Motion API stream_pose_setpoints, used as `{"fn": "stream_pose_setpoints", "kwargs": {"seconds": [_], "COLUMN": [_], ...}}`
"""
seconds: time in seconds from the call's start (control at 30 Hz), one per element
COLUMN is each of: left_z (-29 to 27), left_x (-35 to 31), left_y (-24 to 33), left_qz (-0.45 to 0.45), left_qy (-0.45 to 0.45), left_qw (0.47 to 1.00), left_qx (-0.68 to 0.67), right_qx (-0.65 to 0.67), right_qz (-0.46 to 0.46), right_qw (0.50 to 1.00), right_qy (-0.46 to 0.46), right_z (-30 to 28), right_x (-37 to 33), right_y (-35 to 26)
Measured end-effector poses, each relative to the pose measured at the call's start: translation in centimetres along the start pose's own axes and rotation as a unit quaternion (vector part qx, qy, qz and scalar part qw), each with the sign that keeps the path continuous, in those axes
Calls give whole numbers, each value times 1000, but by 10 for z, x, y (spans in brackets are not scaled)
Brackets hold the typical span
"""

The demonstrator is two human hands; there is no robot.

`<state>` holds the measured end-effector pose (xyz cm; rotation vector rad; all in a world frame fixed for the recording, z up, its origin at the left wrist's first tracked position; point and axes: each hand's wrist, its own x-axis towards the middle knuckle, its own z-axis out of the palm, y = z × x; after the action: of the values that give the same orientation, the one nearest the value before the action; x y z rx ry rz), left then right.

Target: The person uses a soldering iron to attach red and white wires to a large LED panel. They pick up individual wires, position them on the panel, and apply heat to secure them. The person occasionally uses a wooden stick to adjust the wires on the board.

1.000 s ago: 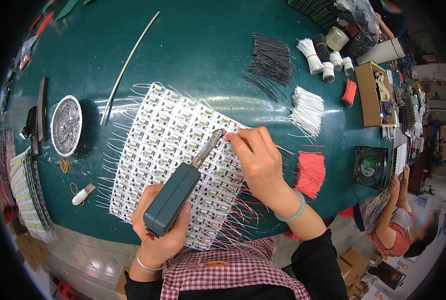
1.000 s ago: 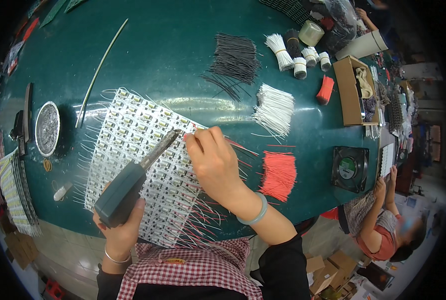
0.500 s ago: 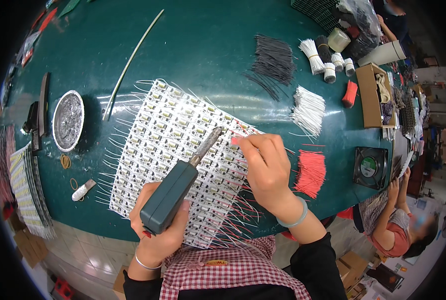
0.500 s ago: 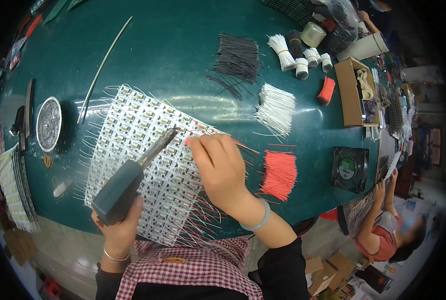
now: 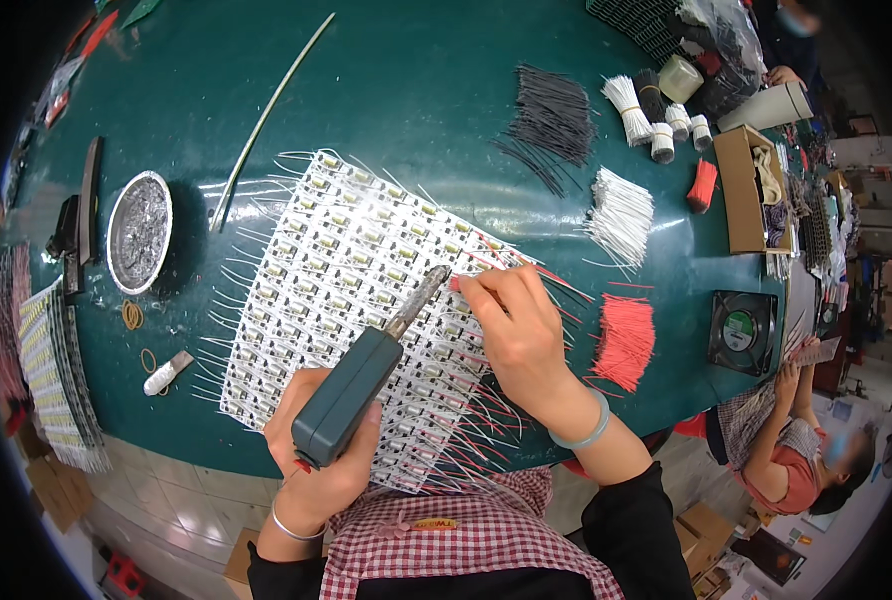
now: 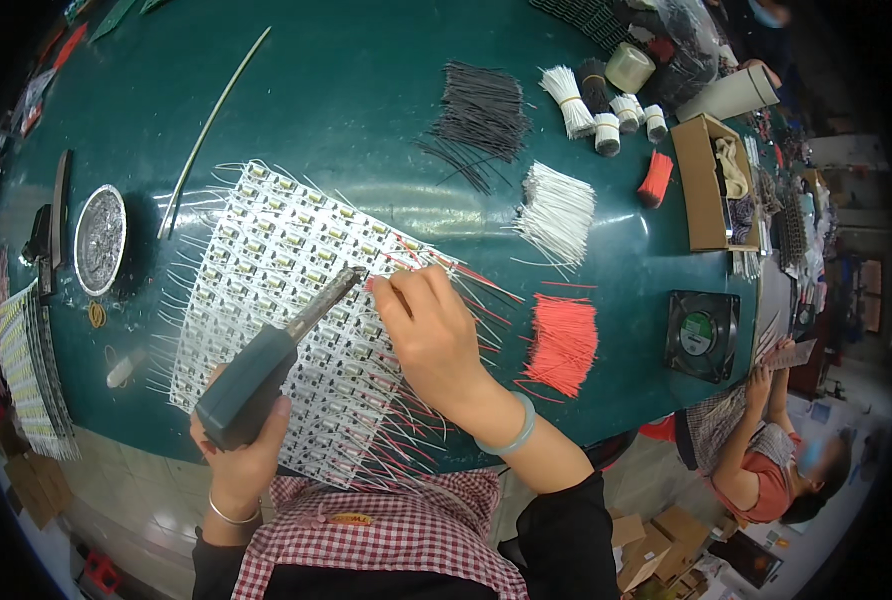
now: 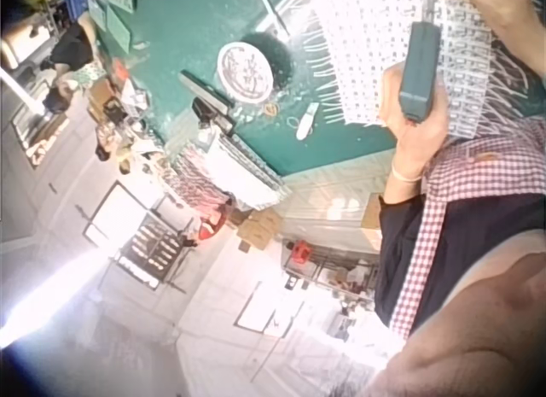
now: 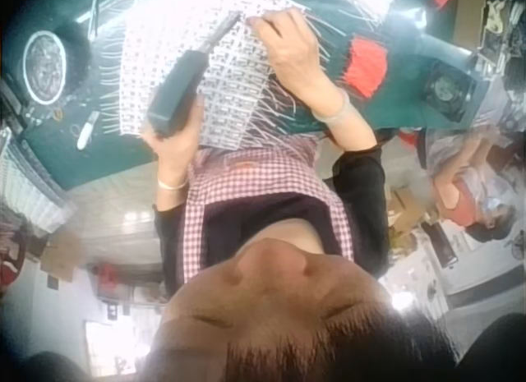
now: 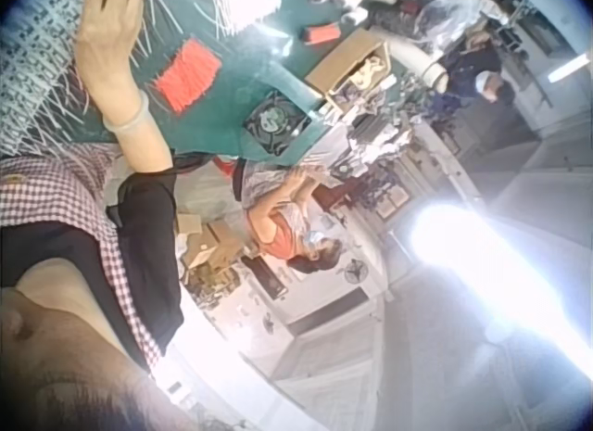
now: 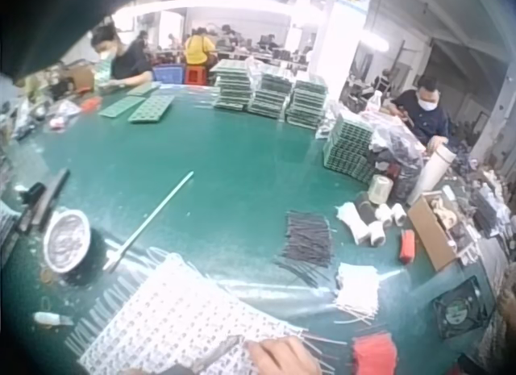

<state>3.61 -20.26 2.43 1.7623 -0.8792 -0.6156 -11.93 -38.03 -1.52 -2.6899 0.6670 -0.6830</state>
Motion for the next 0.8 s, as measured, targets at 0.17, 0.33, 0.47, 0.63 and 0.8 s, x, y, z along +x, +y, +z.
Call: {"fn": "stream_pose_setpoints", "kwargs": {"seconds": [0.17,0.33,0.47,0.63,0.8], "left_z": [0,2,1,0,-3], "left_x": [0,-2,-1,-2,-1], "left_y": [3,-1,-1,-1,5], "left_qz": [-18,-11,-18,-11,24], "left_qy": [-10,-12,-24,-31,-13], "left_qw": [1000,1000,999,999,998], "left_qx": [6,14,27,39,54], "right_qx": [-7,-16,-21,-27,-29], "right_qz": [1,0,-1,-4,-1], "right_qw": [1000,1000,1000,1000,1000], "right_qy": [-5,-4,-6,-1,2], "right_z": [0,1,1,1,2], "right_x": [0,0,1,2,1], "right_y": [-1,-2,-2,-4,-4]}}
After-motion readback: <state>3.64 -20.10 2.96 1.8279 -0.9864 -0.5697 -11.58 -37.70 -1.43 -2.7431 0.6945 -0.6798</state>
